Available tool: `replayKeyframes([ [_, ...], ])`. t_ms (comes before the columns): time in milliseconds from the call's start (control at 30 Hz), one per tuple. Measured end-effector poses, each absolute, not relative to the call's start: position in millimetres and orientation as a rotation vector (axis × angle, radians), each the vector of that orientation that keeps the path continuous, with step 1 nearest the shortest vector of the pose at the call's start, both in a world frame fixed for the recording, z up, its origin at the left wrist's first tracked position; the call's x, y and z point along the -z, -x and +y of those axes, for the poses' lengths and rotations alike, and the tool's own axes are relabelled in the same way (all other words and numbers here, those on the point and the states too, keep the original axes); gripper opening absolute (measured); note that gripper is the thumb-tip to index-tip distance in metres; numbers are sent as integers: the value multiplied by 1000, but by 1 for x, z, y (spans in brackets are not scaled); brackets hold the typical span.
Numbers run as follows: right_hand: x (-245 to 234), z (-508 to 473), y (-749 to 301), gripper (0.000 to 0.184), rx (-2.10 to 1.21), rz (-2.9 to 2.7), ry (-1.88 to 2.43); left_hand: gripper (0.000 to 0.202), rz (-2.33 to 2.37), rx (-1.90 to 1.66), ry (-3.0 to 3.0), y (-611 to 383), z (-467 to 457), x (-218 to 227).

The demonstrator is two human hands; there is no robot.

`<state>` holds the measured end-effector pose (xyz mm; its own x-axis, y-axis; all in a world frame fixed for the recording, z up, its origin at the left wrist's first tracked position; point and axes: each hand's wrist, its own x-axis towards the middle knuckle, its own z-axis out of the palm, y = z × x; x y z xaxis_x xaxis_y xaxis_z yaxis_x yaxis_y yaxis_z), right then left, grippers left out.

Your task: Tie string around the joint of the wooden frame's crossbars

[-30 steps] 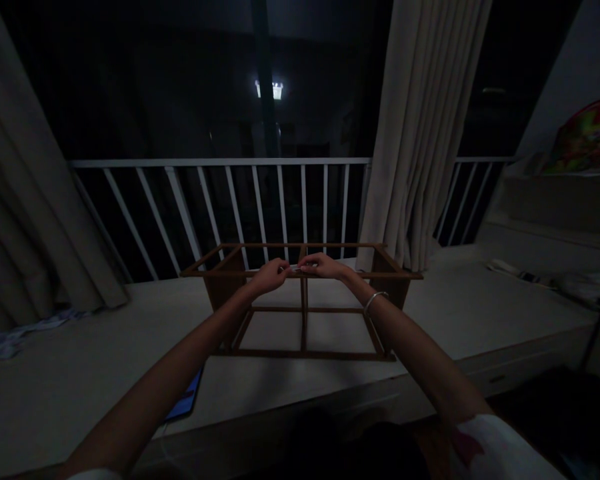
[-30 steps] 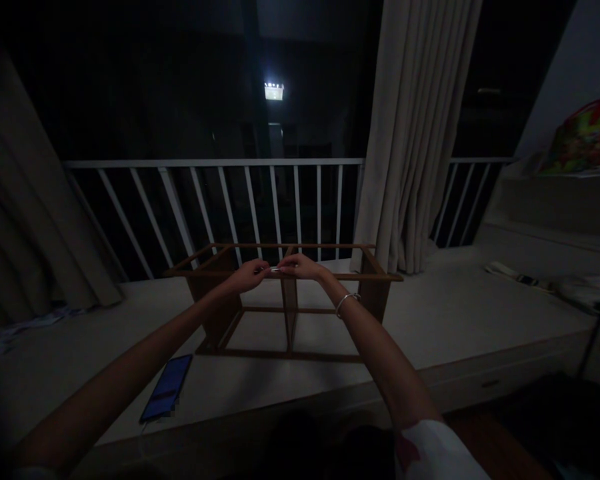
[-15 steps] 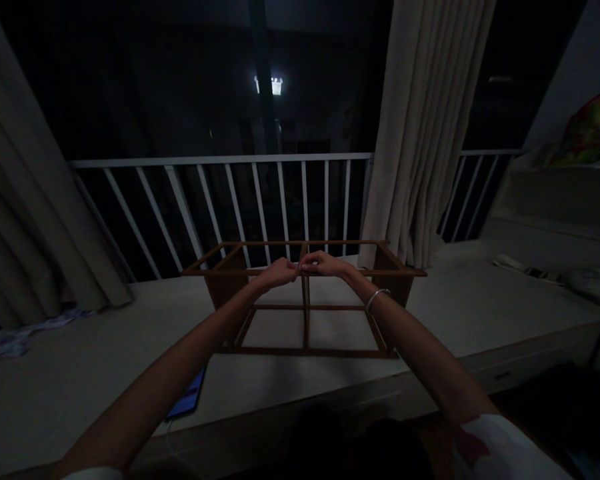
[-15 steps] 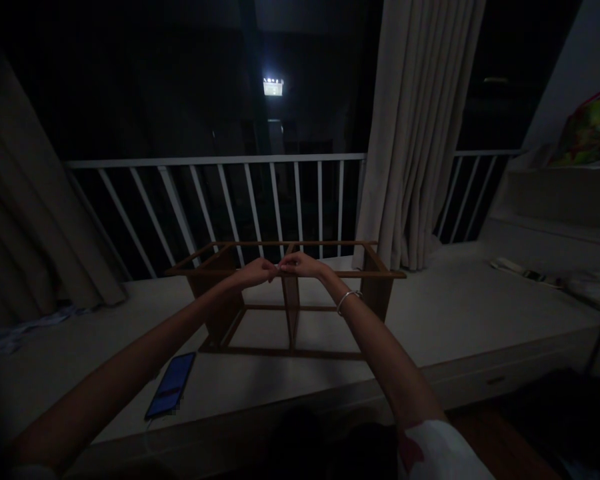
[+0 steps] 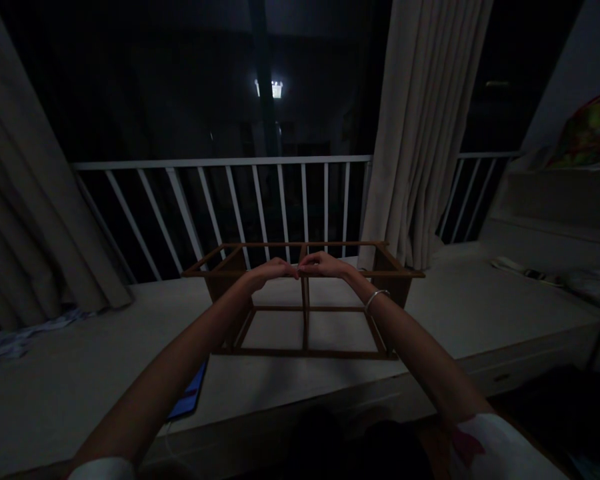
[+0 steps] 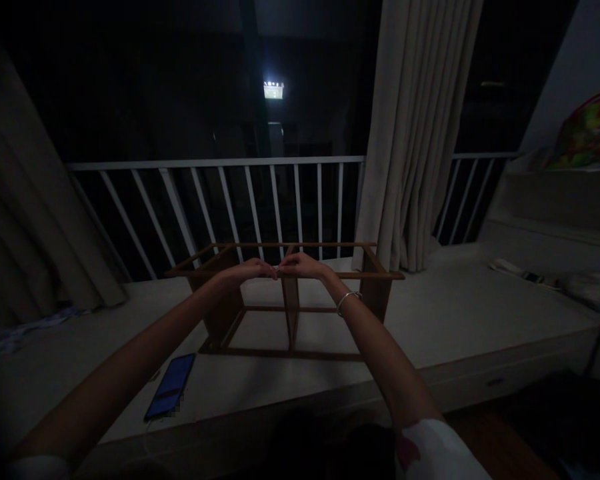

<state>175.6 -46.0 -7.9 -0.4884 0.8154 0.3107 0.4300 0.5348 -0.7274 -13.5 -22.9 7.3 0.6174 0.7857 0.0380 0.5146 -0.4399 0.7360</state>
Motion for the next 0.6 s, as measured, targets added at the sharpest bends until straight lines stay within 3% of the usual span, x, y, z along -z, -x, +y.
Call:
replayKeyframes([
  [333,13,-37,-176,36,-726,-2118,1011,24,985,-414,-2197,13,-6,-9],
  [600,14,-34,-177,37,-674,-2150,992,32,901,-584,-2117,19,-9,-2],
])
